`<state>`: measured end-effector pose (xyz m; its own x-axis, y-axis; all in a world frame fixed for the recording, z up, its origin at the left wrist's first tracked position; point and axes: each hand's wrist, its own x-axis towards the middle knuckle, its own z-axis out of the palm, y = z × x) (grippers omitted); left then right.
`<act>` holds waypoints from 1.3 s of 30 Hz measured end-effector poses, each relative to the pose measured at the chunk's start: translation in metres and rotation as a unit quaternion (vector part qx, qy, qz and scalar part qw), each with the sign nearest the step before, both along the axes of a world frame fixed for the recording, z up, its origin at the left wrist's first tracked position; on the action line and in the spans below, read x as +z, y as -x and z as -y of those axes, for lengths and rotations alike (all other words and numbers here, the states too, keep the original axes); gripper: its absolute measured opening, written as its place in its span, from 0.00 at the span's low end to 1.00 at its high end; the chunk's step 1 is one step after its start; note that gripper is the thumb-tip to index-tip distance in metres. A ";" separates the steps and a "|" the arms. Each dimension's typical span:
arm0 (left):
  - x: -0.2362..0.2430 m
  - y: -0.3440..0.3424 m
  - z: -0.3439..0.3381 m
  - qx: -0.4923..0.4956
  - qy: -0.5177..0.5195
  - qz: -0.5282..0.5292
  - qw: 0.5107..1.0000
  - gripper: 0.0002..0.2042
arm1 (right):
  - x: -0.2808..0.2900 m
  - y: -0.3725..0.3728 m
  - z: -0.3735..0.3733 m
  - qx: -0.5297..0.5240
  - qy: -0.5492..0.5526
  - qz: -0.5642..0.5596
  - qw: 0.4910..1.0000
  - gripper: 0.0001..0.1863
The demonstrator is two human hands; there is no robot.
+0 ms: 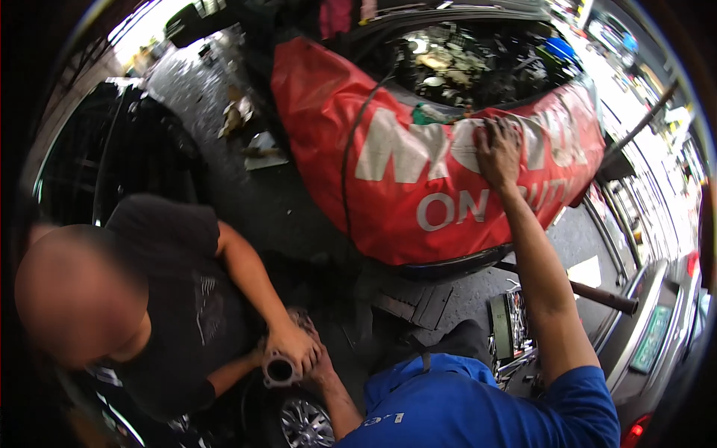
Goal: Inspecting and handling an exhaust manifold or catalytic converter part during vehicle repair.
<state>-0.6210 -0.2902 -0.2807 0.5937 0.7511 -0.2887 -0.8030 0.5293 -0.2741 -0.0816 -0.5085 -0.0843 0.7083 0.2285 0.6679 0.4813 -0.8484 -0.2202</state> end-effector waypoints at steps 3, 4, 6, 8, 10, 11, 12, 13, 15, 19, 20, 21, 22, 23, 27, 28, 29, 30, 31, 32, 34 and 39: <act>0.014 -0.018 -0.020 0.041 -0.104 0.005 0.994 0.37 | -0.001 0.003 -0.007 0.016 0.014 0.002 1.000 0.22; -0.006 -0.002 -0.037 0.043 -0.086 0.028 0.995 0.36 | 0.002 0.004 -0.014 0.036 0.011 0.006 0.999 0.23; 0.021 -0.035 -0.044 0.066 -0.131 0.021 0.989 0.36 | -0.002 -0.006 0.006 0.031 0.056 0.013 0.998 0.24; 0.045 -0.064 -0.055 0.076 -0.180 -0.025 0.980 0.32 | -0.006 -0.021 0.027 0.019 0.092 0.054 0.994 0.26; 0.081 -0.094 -0.067 0.085 -0.186 -0.009 0.979 0.31 | -0.005 -0.023 0.030 0.007 0.063 0.017 0.998 0.27; 0.092 -0.100 -0.075 0.110 -0.140 -0.060 0.982 0.31 | -0.008 -0.019 0.020 0.009 0.053 0.012 0.998 0.27; 0.095 -0.100 -0.089 0.124 -0.145 -0.064 0.980 0.31 | -0.008 -0.016 0.015 0.004 0.044 0.009 0.999 0.28; 0.100 -0.101 -0.102 0.128 -0.129 -0.053 0.982 0.32 | -0.008 -0.016 0.008 0.024 0.035 0.012 0.999 0.27; 0.119 -0.119 -0.109 0.148 -0.118 -0.093 0.978 0.30 | -0.004 -0.011 0.002 0.027 0.045 -0.019 0.998 0.27; 0.146 -0.161 -0.101 0.080 -0.093 -0.246 0.961 0.24 | 0.017 -0.039 0.023 0.013 0.118 -0.063 0.991 0.26; 0.147 -0.172 -0.096 0.077 -0.100 -0.243 0.962 0.24 | 0.023 -0.054 0.033 0.050 0.143 -0.091 0.984 0.26; 0.144 -0.184 -0.091 0.025 -0.164 -0.302 0.939 0.24 | 0.020 -0.072 0.041 0.098 0.099 0.006 0.990 0.24; 0.140 -0.197 -0.086 -0.026 -0.227 -0.358 0.905 0.24 | 0.013 -0.083 0.054 0.089 0.094 0.009 0.992 0.24; 0.133 -0.187 -0.090 -0.029 -0.249 -0.387 0.887 0.23 | 0.019 -0.061 0.029 0.076 0.052 -0.043 0.995 0.23; 0.128 -0.204 -0.072 -0.149 -0.230 -0.533 0.801 0.21 | 0.033 -0.041 0.015 0.053 0.000 -0.034 0.998 0.20; 0.139 -0.216 -0.063 -0.149 -0.229 -0.530 0.803 0.21 | 0.038 -0.039 0.014 0.069 -0.003 -0.088 0.994 0.22; 0.152 -0.229 -0.049 -0.205 -0.241 -0.541 0.779 0.21 | 0.037 -0.041 0.016 0.062 0.007 -0.061 0.996 0.22; 0.169 -0.237 -0.036 -0.252 -0.248 -0.554 0.754 0.20 | 0.042 -0.039 0.014 0.070 0.008 -0.089 0.994 0.22; 0.191 -0.249 -0.023 -0.272 -0.296 -0.543 0.737 0.19 | 0.041 -0.041 0.015 0.068 0.009 -0.062 0.996 0.22; 0.212 -0.261 -0.010 -0.270 -0.290 -0.539 0.743 0.19 | 0.037 -0.044 0.020 0.066 0.011 -0.036 0.997 0.21; 0.250 -0.278 0.008 -0.354 -0.406 -0.560 0.630 0.19 | 0.031 -0.050 0.026 0.062 0.023 0.001 0.998 0.21; 0.341 -0.306 0.046 -0.371 -0.703 -0.490 0.357 0.20 | 0.065 -0.062 0.030 0.145 0.046 -0.219 0.964 0.18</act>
